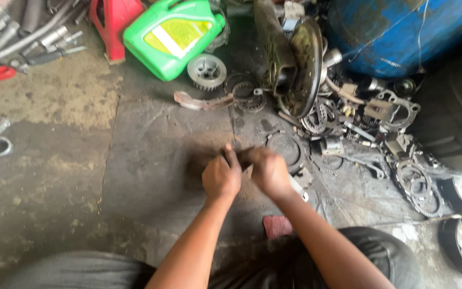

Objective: The person manipulates and checks the fit of a curved clutch shoe by hand among various mechanical parts on the floor.

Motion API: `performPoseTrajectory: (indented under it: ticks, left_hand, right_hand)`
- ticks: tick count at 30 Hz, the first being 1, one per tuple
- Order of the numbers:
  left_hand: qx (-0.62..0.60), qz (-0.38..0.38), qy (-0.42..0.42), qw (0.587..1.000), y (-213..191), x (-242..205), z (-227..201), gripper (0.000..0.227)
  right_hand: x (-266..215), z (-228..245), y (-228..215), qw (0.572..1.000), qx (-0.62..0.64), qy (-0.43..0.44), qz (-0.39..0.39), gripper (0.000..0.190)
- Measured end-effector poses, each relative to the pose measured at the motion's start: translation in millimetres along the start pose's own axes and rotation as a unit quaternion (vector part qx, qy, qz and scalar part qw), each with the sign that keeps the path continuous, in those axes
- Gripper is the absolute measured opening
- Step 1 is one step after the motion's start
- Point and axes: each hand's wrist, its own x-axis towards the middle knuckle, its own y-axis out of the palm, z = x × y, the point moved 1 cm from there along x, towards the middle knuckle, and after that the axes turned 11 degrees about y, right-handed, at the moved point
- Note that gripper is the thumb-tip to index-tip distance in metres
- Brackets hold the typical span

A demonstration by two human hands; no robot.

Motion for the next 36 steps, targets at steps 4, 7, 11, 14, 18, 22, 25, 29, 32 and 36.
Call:
performPoseTrajectory:
  ticks: [4, 7, 11, 14, 18, 22, 25, 29, 32, 36]
  left_hand:
    - [-0.1, -0.064, 0.027, 0.993, -18, -8, -9, 0.06]
    - [-0.08, -0.047, 0.027, 0.995, -21, -9, -12, 0.06]
    - [-0.088, -0.03, 0.006, 0.996, -21, -8, -12, 0.063]
    - [-0.095, -0.057, 0.033, 0.993, -26, -9, -12, 0.061]
    - [-0.06, -0.035, 0.025, 0.997, -17, -5, -10, 0.066]
    - [-0.074, -0.022, 0.005, 0.997, -21, -5, -10, 0.07]
    - [-0.065, -0.027, 0.0, 0.998, -18, -2, -14, 0.07]
    - [-0.075, -0.036, -0.007, 0.997, -17, 1, -8, 0.074]
    - [-0.076, -0.039, 0.001, 0.996, -23, -6, -12, 0.071]
    - [-0.066, -0.002, -0.006, 0.998, -28, -6, -16, 0.069]
  right_hand:
    - [8, 7, -8, 0.992, 0.045, 0.119, 0.017, 0.027]
    - [0, 11, -6, 0.992, 0.097, 0.072, 0.022, 0.034]
    - [7, -14, 3, 0.98, 0.096, 0.177, 0.003, 0.026]
    - [1, -4, 4, 0.981, 0.097, 0.168, -0.006, 0.031]
    - [-12, 4, -4, 0.995, 0.06, 0.08, -0.019, 0.029]
    - [0, 2, 0, 0.985, 0.032, 0.163, -0.034, 0.031]
    - [-10, 8, -5, 0.993, 0.019, 0.117, -0.025, 0.033]
    - [-5, 3, 5, 0.99, 0.025, 0.133, -0.041, 0.031]
    - [0, 4, 1, 0.985, 0.022, 0.168, -0.042, 0.021]
    - [-15, 16, -8, 0.986, 0.039, 0.163, -0.023, 0.013]
